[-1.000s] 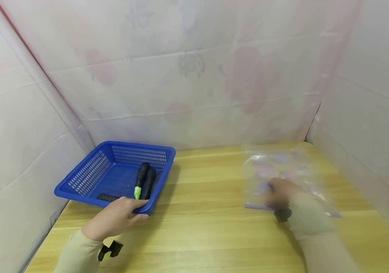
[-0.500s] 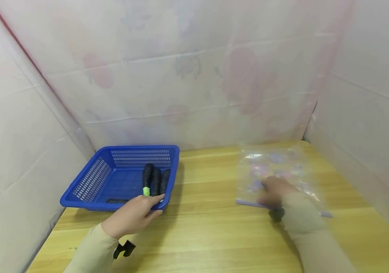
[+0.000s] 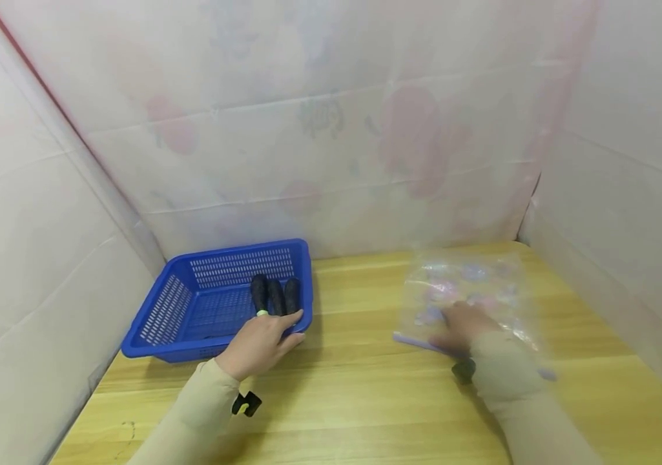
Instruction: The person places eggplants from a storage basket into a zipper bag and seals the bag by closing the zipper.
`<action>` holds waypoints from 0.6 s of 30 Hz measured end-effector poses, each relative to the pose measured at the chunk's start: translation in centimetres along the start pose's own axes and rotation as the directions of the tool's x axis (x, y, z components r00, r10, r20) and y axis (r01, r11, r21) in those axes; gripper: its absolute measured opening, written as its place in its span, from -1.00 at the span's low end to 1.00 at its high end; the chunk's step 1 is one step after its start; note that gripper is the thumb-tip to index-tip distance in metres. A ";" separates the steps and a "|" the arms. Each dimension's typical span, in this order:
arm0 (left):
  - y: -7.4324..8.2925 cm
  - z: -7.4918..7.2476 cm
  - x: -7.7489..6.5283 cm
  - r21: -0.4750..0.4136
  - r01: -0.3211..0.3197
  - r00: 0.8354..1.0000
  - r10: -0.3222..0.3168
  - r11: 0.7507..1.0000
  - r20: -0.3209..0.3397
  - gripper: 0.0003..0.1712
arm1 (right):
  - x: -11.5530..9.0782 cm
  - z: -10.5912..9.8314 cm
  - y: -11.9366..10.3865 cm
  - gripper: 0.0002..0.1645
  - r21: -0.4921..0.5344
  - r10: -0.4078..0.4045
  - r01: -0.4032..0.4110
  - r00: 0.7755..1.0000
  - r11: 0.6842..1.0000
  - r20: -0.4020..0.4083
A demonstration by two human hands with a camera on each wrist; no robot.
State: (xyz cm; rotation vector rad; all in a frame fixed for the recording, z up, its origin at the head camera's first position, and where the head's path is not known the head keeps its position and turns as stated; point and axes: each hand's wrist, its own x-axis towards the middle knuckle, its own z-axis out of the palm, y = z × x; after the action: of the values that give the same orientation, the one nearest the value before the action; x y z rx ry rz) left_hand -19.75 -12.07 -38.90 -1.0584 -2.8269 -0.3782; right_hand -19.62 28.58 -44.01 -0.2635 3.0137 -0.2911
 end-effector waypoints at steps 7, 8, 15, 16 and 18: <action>0.0 0.4 0.1 0.032 -0.012 0.998 0.014 0.999 -0.065 -0.47 | 0.1 0.9 -1.4 0.12 -0.017 0.084 -0.084 0.996 0.996 -0.024; 0.0 0.4 0.1 0.032 -0.011 0.998 0.014 0.999 -0.067 -0.48 | 0.2 1.1 -1.6 0.12 -0.017 0.093 -0.094 0.995 0.995 -0.030; 0.0 0.5 0.0 0.039 0.006 0.997 -0.003 0.999 -0.071 -0.48 | 0.8 2.3 -3.9 0.17 0.030 0.166 -0.164 0.984 0.986 -0.059; 0.0 0.5 0.0 0.038 0.005 0.997 -0.002 0.999 -0.073 -0.49 | 0.7 2.2 -4.2 0.17 0.041 0.171 -0.169 0.984 0.985 -0.056; 0.0 0.5 0.0 0.036 0.005 0.997 -0.003 0.999 -0.073 -0.49 | 0.6 2.0 -4.8 0.12 0.067 0.162 -0.159 0.986 0.985 -0.036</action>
State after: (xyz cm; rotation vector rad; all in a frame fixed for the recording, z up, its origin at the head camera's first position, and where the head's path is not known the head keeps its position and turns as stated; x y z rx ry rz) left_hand -19.73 -11.98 -39.42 -1.0113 -2.7616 -0.3569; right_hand -19.17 23.48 -45.09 -0.0088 3.0360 -0.3820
